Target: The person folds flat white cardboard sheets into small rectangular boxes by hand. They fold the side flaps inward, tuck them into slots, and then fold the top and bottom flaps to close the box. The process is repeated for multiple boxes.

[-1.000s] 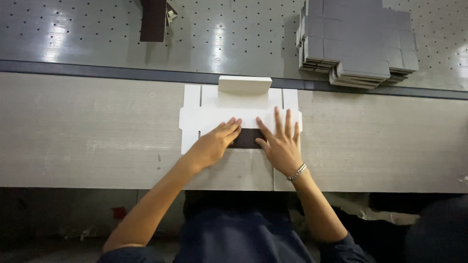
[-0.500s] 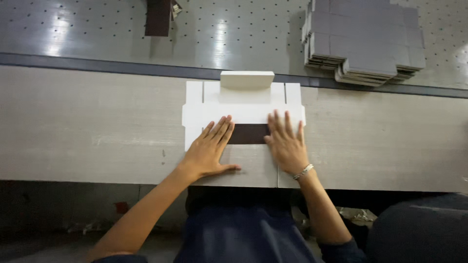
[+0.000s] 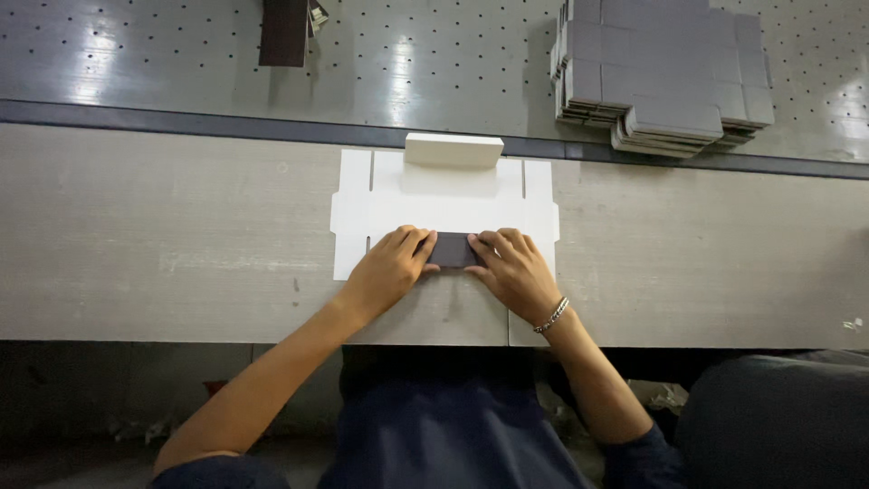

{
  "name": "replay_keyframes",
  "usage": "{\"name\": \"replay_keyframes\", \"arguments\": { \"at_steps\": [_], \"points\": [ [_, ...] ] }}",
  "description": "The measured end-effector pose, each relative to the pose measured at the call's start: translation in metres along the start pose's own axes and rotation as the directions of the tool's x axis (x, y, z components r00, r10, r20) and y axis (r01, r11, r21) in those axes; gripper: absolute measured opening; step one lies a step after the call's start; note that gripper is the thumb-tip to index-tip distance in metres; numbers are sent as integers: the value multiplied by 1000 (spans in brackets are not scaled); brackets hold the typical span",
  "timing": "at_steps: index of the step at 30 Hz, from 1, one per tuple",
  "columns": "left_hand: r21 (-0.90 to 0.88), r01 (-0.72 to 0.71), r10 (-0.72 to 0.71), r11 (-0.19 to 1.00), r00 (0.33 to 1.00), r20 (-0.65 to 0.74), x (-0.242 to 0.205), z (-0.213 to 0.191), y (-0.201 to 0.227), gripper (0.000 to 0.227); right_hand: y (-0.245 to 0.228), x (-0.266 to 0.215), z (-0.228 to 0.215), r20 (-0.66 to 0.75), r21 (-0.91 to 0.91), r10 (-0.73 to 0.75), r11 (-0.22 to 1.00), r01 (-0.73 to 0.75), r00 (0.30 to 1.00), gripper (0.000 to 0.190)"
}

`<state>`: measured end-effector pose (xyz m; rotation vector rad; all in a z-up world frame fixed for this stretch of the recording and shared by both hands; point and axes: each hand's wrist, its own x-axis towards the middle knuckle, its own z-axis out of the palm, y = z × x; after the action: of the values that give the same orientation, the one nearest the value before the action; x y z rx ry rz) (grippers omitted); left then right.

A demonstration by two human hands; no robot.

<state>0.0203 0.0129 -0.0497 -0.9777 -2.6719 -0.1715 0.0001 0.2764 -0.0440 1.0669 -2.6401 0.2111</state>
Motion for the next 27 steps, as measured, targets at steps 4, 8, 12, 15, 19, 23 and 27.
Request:
{"name": "replay_keyframes", "arguments": {
  "at_steps": [4, 8, 12, 15, 19, 23, 27],
  "points": [
    [-72, -6, 9, 997, 999, 42, 9, -3, -8, 49, 3, 16, -13, 27, -44, -63, 997, 64, 998, 35],
    [-135, -6, 19, 991, 995, 95, 14, 4, -17, 43, 4, 29, -27, 117, 43, -64, 997, 60, 991, 29],
    [-260, 61, -1, 964, 975, 223, 27, -23, -25, 25, 10, 42, -28, 275, 120, 21, 991, -56, 961, 30],
    [-517, 248, -75, 819, 940, 333, 43, -20, -47, 25, 28, 50, -1, 192, 266, 121, 949, -171, 974, 18],
    [-194, 108, -71, 975, 979, 192, 61, -37, -32, 26, 27, 64, 0, 126, 123, 238, 960, -253, 963, 47],
    [-251, 91, -11, 964, 953, 302, 50, -5, -22, 70, 18, 60, 2, 196, 31, 263, 961, -274, 945, 55],
    [-154, 162, -123, 975, 965, 231, 48, 4, -10, 81, 20, 58, 12, 246, 43, 209, 973, -226, 946, 62]
  ]
}}
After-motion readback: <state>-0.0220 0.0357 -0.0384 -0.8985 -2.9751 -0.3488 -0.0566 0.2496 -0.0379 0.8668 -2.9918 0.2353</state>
